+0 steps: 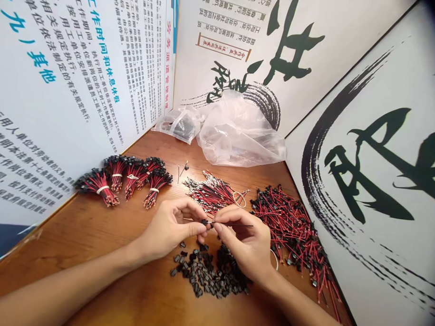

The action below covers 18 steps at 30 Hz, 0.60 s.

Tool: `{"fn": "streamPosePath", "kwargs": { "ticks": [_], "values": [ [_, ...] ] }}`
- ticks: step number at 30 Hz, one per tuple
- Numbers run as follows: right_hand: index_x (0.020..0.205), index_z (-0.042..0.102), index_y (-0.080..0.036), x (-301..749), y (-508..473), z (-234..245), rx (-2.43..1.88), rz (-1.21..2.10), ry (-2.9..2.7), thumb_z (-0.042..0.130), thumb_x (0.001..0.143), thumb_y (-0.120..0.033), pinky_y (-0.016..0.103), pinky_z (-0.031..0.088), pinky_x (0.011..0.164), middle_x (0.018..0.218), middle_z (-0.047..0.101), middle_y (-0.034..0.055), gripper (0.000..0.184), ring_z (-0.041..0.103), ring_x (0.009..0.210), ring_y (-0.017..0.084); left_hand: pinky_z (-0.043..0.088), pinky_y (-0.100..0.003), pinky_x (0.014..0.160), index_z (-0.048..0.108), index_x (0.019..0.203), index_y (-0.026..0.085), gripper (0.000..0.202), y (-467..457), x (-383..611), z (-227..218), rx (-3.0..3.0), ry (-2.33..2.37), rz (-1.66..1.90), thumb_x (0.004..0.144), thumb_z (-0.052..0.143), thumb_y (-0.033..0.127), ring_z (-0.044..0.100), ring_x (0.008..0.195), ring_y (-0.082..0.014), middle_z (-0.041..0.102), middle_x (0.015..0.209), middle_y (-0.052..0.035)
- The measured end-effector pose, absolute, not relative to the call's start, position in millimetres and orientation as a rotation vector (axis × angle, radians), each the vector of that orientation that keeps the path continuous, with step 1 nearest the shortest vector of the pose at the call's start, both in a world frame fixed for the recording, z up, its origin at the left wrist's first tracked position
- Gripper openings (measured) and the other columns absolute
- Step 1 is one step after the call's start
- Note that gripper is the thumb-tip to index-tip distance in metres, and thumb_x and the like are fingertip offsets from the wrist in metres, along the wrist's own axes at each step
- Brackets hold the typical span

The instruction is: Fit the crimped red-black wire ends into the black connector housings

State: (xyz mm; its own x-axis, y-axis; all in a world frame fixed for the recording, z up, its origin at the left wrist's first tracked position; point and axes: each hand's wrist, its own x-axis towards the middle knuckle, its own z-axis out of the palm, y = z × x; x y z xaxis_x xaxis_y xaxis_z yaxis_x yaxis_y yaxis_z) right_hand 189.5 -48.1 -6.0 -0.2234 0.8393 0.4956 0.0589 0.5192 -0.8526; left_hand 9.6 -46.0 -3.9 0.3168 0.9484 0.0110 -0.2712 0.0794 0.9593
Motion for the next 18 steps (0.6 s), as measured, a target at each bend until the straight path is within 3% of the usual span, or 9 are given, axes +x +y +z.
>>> {"fn": "streamPosePath", "kwargs": {
  "ticks": [4, 12, 18],
  "values": [
    [0.083, 0.066, -0.019, 188, -50, -5, -0.731, 0.816, -1.68, 0.063, 0.084, -0.007, 0.028, 0.049, 0.066, 0.078, 0.066, 0.0013, 0.012, 0.063, 0.073, 0.014, 0.057, -0.024, 0.058, 0.063, 0.081, 0.012, 0.014, -47, 9, -5, 1.104, 0.772, 1.058, 0.073, 0.076, 0.012, 0.069, 0.058, -0.0147, 0.071, 0.067, -0.0037],
    [0.077, 0.064, -0.018, 185, -53, -13, -0.786, 0.872, -1.64, 0.067, 0.083, -0.01, 0.025, 0.044, 0.055, 0.07, 0.065, 0.0008, 0.011, 0.059, 0.062, 0.013, 0.056, -0.022, 0.054, 0.064, 0.078, 0.011, 0.014, -48, 9, -8, 1.06, 0.738, 1.04, 0.073, 0.076, 0.011, 0.068, 0.053, -0.0139, 0.073, 0.064, -0.0058],
    [0.077, 0.063, -0.02, 183, -59, -19, -0.749, 0.98, -1.584, 0.066, 0.084, -0.012, 0.027, 0.047, 0.059, 0.07, 0.065, 0.0005, 0.011, 0.06, 0.063, 0.014, 0.056, -0.021, 0.049, 0.064, 0.07, 0.01, 0.014, -52, 14, -10, 0.973, 0.723, 1.062, 0.068, 0.078, 0.009, 0.068, 0.05, -0.0137, 0.073, 0.066, -0.0053]
  ]
}}
